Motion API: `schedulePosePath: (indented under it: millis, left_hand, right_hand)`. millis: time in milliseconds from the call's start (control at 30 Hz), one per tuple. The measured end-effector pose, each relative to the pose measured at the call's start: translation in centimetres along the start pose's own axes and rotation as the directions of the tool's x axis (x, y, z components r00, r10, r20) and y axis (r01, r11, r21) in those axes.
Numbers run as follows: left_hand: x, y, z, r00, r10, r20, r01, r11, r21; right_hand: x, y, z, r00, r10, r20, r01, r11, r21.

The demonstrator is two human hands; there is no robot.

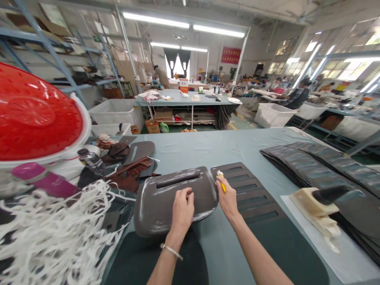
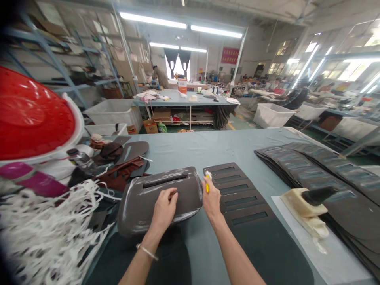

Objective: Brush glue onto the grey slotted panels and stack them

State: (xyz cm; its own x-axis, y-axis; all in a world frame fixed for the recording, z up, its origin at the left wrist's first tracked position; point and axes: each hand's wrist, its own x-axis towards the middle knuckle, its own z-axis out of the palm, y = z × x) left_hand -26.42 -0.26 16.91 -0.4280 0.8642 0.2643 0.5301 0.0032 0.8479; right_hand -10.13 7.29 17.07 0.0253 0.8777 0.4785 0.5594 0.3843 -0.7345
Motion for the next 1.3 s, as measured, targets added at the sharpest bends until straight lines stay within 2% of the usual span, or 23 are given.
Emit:
schedulePosePath:
  millis: [67,167,233,333,400,467,567,667,767,833,867,900,967,1033,1067,1133,1200,1300]
  left_hand:
    - [1.5,0.9,2.5,0.995,-0.077,0.065,0.089,0.972,-0.218]
    - [3.2,1.9,5.0,0.976,-0.176,0.131,0.215,0.887,-0.409]
    - [3.9,2.2,5.5,0.967,-0.191,0.17,0.249,0.847,-0.469]
    - [3.6,2.8,4.2,0.965,-0.185,0.187,0.256,0.827,-0.501]
    - [2.5,3.9,2.3,0.963,-0.175,0.207,0.265,0.771,-0.579]
    - [0.5,6.1,0.3,0.945,-0.151,0.29,0.317,0.643,-0.697]
    - [-3.5,10.5,-2.0,0.879,-0.114,0.463,0.458,0.475,-0.752]
    - [-7.3,14.2,-2.6,0.864,-0.137,0.484,0.5,0.337,-0.798]
    - [-10.0,15.4,-1.6,0.868,-0.264,0.421,0.477,0.202,-0.855]
    - [-11.1,14.7,-0.1,0.835,-0.383,0.395,0.481,0.157,-0.863]
    - [-11.5,14.0,0.9,0.814,-0.432,0.388,0.489,0.15,-0.859]
    - [-12.0,13.1,2.0,0.795,-0.466,0.39,0.507,0.155,-0.848]
    - [-13.0,10.9,4.7,0.77,-0.495,0.403,0.555,0.206,-0.806]
    - [-14.5,8.4,7.9,0.76,-0.494,0.422,0.607,0.31,-0.731]
    - [-15.4,7.2,9.7,0.757,-0.488,0.435,0.631,0.371,-0.682]
    - [-17.8,5.0,13.4,0.744,-0.49,0.453,0.666,0.501,-0.552]
    - [-20.1,3.2,17.2,0.732,-0.476,0.487,0.67,0.633,-0.388]
    - [-22.7,1.6,21.8,0.769,-0.474,0.429,0.6,0.767,-0.229]
  right_hand:
    - [-1.1,-1.1,-0.3,1.0,0.012,-0.02,-0.01,0.998,0.068]
    - [-2.2,-2.9,-0.7,1.0,0.006,-0.003,-0.006,0.976,0.219]
    - [-2.5,-3.3,-0.7,1.0,0.013,0.028,-0.022,0.95,0.313]
    - [-2.2,-2.2,-0.1,0.994,0.08,0.073,-0.102,0.918,0.383]
    - [-1.7,-0.8,0.2,0.986,0.11,0.129,-0.153,0.904,0.399]
    - [-1.2,0.5,0.3,0.972,0.122,0.199,-0.198,0.882,0.427]
    - [-0.5,1.4,-0.7,0.945,0.168,0.281,-0.297,0.799,0.522]
    - [-0.3,2.0,-2.9,0.916,0.232,0.329,-0.399,0.633,0.664]
    - [-1.2,3.6,-6.2,0.886,0.274,0.374,-0.463,0.475,0.748]
    - [-2.4,5.8,-9.0,0.883,0.298,0.363,-0.466,0.45,0.762]
    - [-3.1,7.3,-10.7,0.889,0.319,0.329,-0.45,0.474,0.757]
    - [-3.9,8.9,-12.5,0.898,0.347,0.27,-0.425,0.525,0.737]
    - [-5.6,13.0,-16.6,0.912,0.399,0.096,-0.371,0.702,0.608]
    - [-7.3,17.5,-20.7,0.916,0.395,-0.069,-0.35,0.872,0.341]
    - [-8.1,19.8,-22.7,0.92,0.374,-0.114,-0.35,0.918,0.185]
    - [-9.6,24.1,-26.2,0.939,0.324,-0.118,-0.335,0.938,-0.087]
    - [-10.8,27.5,-28.6,0.956,0.284,-0.076,-0.294,0.915,-0.278]
    - [-11.8,31.2,-30.4,0.969,0.244,-0.04,-0.236,0.863,-0.446]
